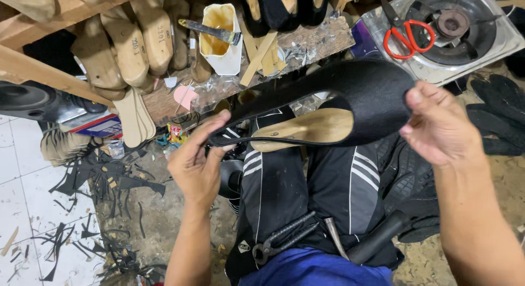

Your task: The person sits in a shoe workshop with a black fabric shoe upper fitted over a wooden last on their lap. They use pincers to grip and pull the upper material, tap and press the shoe with a hammer, and trim excess material with scissors while shaping the upper around the last.

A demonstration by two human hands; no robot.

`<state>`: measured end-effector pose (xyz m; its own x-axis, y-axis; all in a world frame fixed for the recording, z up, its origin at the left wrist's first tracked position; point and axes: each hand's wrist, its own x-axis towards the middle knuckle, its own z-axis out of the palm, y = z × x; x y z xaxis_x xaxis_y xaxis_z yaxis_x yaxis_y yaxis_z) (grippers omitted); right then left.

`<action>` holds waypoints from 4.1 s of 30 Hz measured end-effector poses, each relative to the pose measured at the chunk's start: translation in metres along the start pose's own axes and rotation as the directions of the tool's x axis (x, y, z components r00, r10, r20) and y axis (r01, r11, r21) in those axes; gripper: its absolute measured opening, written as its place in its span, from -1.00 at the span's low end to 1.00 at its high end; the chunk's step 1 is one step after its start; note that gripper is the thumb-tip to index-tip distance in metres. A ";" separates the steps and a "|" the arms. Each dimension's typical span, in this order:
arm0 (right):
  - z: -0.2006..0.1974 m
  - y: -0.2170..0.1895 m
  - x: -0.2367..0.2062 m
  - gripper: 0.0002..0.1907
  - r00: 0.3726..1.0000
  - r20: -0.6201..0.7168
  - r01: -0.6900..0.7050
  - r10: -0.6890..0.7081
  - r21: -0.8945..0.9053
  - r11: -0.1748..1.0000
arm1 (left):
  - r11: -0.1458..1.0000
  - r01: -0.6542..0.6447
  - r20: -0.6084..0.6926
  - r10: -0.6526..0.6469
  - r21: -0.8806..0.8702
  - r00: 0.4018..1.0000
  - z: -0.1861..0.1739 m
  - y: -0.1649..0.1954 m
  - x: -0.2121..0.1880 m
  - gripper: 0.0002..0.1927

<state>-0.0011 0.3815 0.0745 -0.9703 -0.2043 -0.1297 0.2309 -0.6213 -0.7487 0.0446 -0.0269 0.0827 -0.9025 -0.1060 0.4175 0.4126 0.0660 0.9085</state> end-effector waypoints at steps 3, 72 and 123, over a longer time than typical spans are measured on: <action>-0.019 0.029 0.006 -0.91 0.965 -0.239 -0.152 0.110 -0.166 0.974 | 0.986 0.169 0.049 -0.169 -0.007 0.984 0.004 -0.027 -0.010 -0.59; -0.143 0.114 -0.021 -0.88 0.883 -0.469 -0.149 -0.024 -0.329 0.932 | 0.955 0.295 0.149 -0.288 -0.026 0.946 0.049 -0.028 -0.065 -0.55; 0.062 0.028 -0.065 -0.85 0.969 -0.245 -0.059 0.027 -0.126 0.990 | 0.809 -0.495 0.492 0.306 0.317 0.815 0.144 0.005 0.001 -0.39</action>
<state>0.0729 0.3306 0.1020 -0.9519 -0.0294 -0.3050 0.2771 -0.5077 -0.8158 0.0281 0.1160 0.0853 -0.6702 0.4221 0.6105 0.7413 0.4206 0.5230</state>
